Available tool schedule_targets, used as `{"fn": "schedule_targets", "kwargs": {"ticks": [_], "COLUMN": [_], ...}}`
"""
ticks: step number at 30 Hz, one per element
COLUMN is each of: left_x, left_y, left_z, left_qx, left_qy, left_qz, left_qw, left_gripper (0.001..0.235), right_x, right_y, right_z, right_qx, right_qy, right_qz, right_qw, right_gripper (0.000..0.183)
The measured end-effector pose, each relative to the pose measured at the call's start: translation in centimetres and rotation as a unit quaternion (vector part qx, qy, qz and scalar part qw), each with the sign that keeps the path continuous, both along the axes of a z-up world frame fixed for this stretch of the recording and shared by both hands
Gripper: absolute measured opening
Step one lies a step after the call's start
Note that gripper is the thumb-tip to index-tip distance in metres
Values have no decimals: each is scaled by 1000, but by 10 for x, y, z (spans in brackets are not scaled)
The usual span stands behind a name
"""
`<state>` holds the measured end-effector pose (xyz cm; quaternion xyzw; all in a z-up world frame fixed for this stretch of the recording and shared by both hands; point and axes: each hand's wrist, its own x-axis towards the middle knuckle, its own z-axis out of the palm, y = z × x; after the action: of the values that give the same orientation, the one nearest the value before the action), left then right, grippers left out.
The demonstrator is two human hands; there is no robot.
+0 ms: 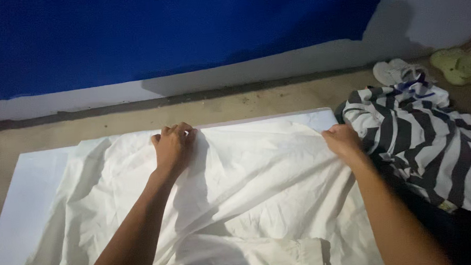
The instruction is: The person folds a white long-sleeved shirt on a white surface. They smooth the fabric, fold the sleeves inward, fold the sides toward the center, and then fold the shirt in half from the bottom up to create a compact rectangle.
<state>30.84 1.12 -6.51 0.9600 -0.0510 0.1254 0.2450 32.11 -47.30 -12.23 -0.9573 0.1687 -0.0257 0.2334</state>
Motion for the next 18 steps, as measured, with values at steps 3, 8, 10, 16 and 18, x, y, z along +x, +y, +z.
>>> {"fn": "schedule_targets", "kwargs": {"ticks": [3,8,10,16,18], "left_x": [-2,-22,-39,-109,-129], "left_y": [-7,-6,9,118,149], "left_z": [6,14,17,43,44], "left_qx": [101,45,43,24,2], "left_qy": [7,-98,-115,-75,-52], "left_qz": [7,5,-6,93,169], "left_qw": [995,994,992,992,984], "left_gripper": [25,30,29,28,30], "right_x": [-6,-57,-85,-112,-107], "right_y": [15,97,137,203,226], "right_z": [26,67,67,73,80], "right_qx": [-36,-34,-24,-80,-38], "right_qy": [-27,-197,-229,-192,-164], "right_qz": [3,79,229,300,307], "right_qw": [999,977,946,931,937], "right_gripper": [40,41,43,39,38]}}
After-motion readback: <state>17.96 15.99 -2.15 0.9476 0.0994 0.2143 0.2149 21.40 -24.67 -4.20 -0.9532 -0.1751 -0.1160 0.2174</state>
